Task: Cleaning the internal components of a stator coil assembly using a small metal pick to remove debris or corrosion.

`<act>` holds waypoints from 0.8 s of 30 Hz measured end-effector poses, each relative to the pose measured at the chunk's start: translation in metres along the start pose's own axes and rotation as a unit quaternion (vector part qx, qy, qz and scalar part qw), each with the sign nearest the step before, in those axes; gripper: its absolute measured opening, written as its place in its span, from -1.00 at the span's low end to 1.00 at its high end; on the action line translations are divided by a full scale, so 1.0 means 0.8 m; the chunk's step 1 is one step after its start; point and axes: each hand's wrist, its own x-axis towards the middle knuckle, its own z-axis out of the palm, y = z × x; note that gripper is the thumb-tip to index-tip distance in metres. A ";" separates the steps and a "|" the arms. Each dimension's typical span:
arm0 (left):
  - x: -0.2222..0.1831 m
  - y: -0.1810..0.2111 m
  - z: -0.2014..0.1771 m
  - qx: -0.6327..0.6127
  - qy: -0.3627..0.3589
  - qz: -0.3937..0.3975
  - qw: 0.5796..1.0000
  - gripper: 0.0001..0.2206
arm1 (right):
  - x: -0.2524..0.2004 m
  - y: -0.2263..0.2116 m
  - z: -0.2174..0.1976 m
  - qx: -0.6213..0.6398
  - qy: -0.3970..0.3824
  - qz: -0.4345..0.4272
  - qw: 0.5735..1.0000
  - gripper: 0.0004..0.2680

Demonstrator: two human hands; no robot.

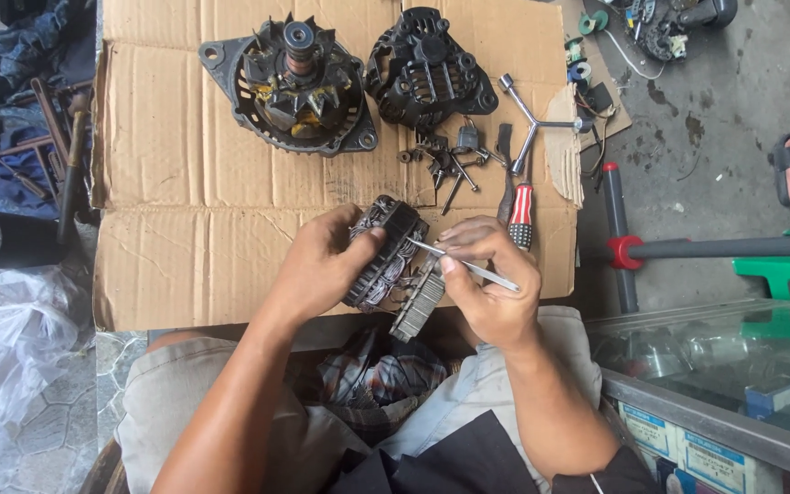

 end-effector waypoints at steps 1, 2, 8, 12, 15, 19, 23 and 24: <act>-0.001 0.001 0.000 0.001 -0.001 -0.001 1.000 -0.74 | 0.003 -0.004 0.002 0.000 0.002 0.002 1.000 -0.92; -0.003 0.002 -0.001 0.001 0.014 -0.017 1.000 -0.76 | 0.006 -0.009 0.004 -0.010 -0.006 -0.011 1.000 -0.93; 0.001 0.012 0.005 0.019 0.054 -0.022 0.998 -0.78 | 0.020 -0.018 0.004 -0.034 -0.023 -0.029 0.999 -0.94; 0.006 0.002 0.007 0.010 0.070 0.028 0.997 -0.79 | 0.010 -0.011 0.003 -0.032 -0.033 -0.009 0.999 -0.89; 0.013 0.002 0.011 -0.065 0.083 0.083 0.991 -0.84 | 0.005 -0.003 -0.001 0.039 0.025 0.036 0.998 -0.86; 0.034 -0.037 0.000 -0.121 0.100 0.101 0.982 -0.88 | 0.016 -0.001 -0.010 0.039 0.057 0.101 0.992 -0.85; 0.036 -0.036 -0.007 -0.142 0.081 0.089 0.982 -0.86 | 0.041 0.016 0.000 0.065 0.015 0.153 0.986 -0.88; 0.036 -0.031 -0.006 -0.141 0.076 0.080 0.984 -0.85 | 0.049 0.020 0.000 0.066 0.005 0.169 0.983 -0.86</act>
